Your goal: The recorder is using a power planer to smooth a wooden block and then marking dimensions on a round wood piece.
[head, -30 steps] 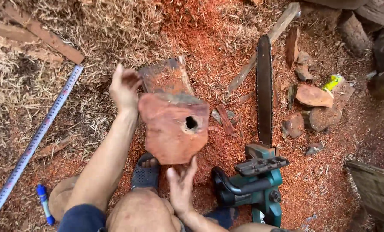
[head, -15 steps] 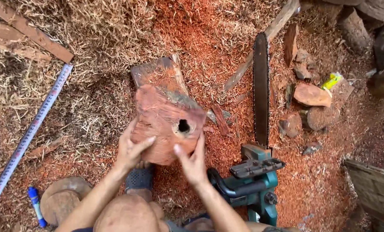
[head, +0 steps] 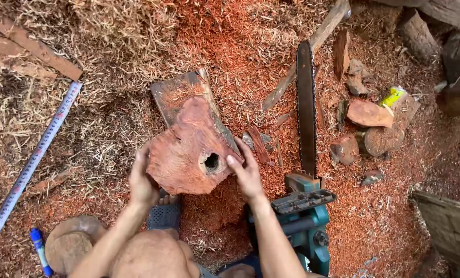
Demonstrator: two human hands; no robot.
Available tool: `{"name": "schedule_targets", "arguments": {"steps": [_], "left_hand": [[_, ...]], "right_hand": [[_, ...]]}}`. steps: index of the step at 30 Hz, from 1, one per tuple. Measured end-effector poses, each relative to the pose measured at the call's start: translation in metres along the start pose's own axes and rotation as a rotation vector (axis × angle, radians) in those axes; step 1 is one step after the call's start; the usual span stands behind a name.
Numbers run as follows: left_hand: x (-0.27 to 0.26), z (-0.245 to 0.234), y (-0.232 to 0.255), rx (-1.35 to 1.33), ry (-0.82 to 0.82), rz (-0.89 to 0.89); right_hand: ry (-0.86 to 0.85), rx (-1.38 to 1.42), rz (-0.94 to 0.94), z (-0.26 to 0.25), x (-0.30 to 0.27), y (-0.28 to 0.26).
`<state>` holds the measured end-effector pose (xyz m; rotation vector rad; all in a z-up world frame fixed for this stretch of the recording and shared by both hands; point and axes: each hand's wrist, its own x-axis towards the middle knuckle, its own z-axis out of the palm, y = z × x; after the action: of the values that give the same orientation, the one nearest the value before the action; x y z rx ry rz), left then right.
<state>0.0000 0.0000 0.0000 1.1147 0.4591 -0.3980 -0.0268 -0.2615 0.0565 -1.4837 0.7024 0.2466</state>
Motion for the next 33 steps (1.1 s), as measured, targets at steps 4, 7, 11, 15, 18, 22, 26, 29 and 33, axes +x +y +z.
{"name": "schedule_targets", "arguments": {"steps": [4,7,11,15,18,22,26,29,33], "left_hand": [[-0.013,0.017,0.001,-0.300,-0.022,-0.140],[0.011,0.020,0.016,-0.144,0.034,-0.125],[0.054,0.006,0.010,-0.067,0.138,-0.177],[0.065,-0.025,-0.012,0.441,0.262,-0.014],[0.039,-0.061,0.022,1.047,0.469,0.494],[-0.012,-0.164,0.044,1.267,0.537,0.595],[-0.111,-0.266,0.017,1.435,0.690,0.316],[-0.173,-0.278,0.009,1.550,0.686,-0.063],[-0.191,-0.227,0.028,1.712,0.434,-0.019]], "right_hand": [[-0.139,-0.040,0.028,0.001,0.000,0.004],[-0.116,-0.180,-0.083,0.005,-0.017,0.018],[-0.056,-0.294,-0.118,0.007,-0.035,0.034],[-0.027,-0.193,-0.042,0.000,-0.026,0.016],[-0.047,-0.175,-0.078,-0.019,-0.015,0.004],[-0.128,-0.234,-0.210,-0.042,0.000,-0.004],[-0.142,-0.352,-0.139,-0.056,0.006,-0.033],[-0.178,-0.416,-0.232,-0.066,0.009,-0.047],[-0.124,-0.497,-0.243,-0.074,0.011,-0.045]]}}
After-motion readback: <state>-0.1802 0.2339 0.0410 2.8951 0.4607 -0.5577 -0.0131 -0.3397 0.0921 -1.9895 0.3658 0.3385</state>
